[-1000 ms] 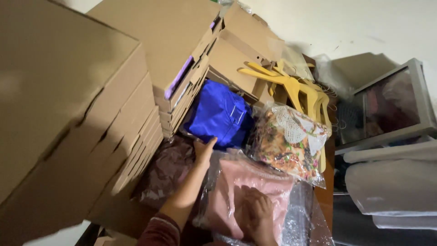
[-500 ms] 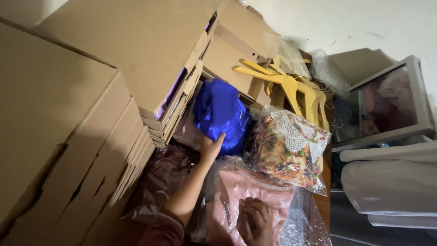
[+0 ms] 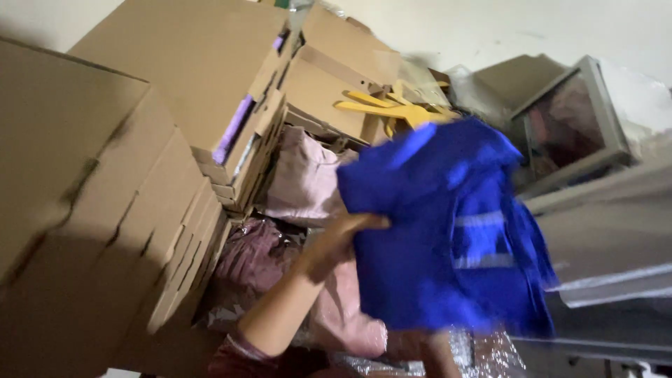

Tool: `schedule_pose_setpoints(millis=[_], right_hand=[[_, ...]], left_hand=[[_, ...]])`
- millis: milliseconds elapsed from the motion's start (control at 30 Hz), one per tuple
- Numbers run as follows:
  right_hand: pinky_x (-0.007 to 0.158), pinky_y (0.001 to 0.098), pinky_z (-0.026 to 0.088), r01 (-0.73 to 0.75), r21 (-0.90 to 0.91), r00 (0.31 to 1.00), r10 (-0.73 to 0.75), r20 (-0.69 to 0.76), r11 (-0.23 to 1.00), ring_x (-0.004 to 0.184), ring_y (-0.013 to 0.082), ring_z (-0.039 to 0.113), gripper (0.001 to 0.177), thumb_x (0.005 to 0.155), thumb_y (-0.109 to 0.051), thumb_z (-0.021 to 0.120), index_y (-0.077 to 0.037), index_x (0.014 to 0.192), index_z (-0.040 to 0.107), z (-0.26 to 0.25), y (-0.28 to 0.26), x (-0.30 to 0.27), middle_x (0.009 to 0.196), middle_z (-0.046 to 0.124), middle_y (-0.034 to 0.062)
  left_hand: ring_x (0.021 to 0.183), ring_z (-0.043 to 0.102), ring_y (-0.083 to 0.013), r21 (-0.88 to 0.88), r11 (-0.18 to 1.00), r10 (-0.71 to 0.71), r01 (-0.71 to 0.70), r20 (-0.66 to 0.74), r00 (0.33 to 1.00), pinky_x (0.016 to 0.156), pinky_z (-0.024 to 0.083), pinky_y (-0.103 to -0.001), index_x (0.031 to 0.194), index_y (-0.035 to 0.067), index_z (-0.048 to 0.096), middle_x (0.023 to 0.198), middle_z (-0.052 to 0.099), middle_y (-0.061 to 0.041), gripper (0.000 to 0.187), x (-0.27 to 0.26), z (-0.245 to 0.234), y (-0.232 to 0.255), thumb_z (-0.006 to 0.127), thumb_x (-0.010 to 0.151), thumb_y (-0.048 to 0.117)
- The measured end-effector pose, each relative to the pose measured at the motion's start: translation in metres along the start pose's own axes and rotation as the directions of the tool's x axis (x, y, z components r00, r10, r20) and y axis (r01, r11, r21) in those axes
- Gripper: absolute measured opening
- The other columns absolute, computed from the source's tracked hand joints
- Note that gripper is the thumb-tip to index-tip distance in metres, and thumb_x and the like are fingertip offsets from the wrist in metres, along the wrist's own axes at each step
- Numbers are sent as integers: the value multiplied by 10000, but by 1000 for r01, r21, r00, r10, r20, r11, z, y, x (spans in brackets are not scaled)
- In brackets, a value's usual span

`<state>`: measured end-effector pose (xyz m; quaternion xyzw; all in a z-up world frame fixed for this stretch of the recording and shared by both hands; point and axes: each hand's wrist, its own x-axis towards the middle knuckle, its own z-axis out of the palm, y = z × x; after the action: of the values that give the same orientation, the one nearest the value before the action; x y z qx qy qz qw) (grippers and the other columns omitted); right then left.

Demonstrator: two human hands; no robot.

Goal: Packaging various articles of clothing into clear plastic bags.

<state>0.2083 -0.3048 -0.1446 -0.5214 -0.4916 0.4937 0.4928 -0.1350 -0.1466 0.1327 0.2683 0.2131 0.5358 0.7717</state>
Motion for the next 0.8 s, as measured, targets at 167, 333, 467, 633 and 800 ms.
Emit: schedule_pose_setpoints(millis=[167, 333, 467, 633, 800], right_hand=[[904, 422, 496, -28, 199, 996, 45, -83, 979, 1093, 298, 612, 443, 899, -268, 585, 9, 1245, 594, -51, 37, -28, 1166, 665, 163], [941, 424, 511, -63, 412, 980, 135, -147, 909, 1136, 293, 623, 554, 906, -408, 548, -35, 1313, 579, -61, -28, -35, 1235, 667, 145], [969, 426, 524, -83, 593, 938, 264, -226, 801, 1170, 289, 632, 645, 910, -521, 518, -69, 1368, 566, -58, -136, -72, 1289, 670, 131], [998, 427, 536, -35, 748, 883, 370, -287, 663, 1204, 284, 640, 736, 915, -633, 489, -104, 1423, 554, -104, -187, -99, 1344, 672, 117], [854, 395, 574, -404, 179, 850, 440, -290, 897, 937, 277, 713, 487, 785, -150, 775, 20, 1231, 675, -180, -134, -130, 1088, 749, 153]], left_hand=[[1087, 681, -221, 78, 992, -110, 96, 200, 974, 977, 556, -369, 1372, 2, 579, 1233, 687, -106, 626, -32, 16, -77, 767, 793, 148], [1041, 684, -278, 636, 769, -144, 57, 86, 986, 937, 559, -386, 1328, -69, 659, 1184, 730, -193, 626, -47, 18, -131, 804, 827, 277], [1322, 540, -375, 928, 311, 31, -205, 206, 978, 1109, 438, -429, 1508, -60, 287, 1426, 523, -278, 1021, -62, 43, -156, 878, 793, 367], [1457, 425, -404, 896, 316, 0, -310, 327, 945, 1169, 373, -444, 1590, -73, 128, 1578, 377, -313, 1170, -71, 102, -185, 871, 784, 336], [1395, 483, -408, 999, 35, -203, -26, 32, 979, 1139, 441, -407, 1577, -62, 39, 1503, 442, -321, 1269, -71, 178, -250, 818, 744, 494]])
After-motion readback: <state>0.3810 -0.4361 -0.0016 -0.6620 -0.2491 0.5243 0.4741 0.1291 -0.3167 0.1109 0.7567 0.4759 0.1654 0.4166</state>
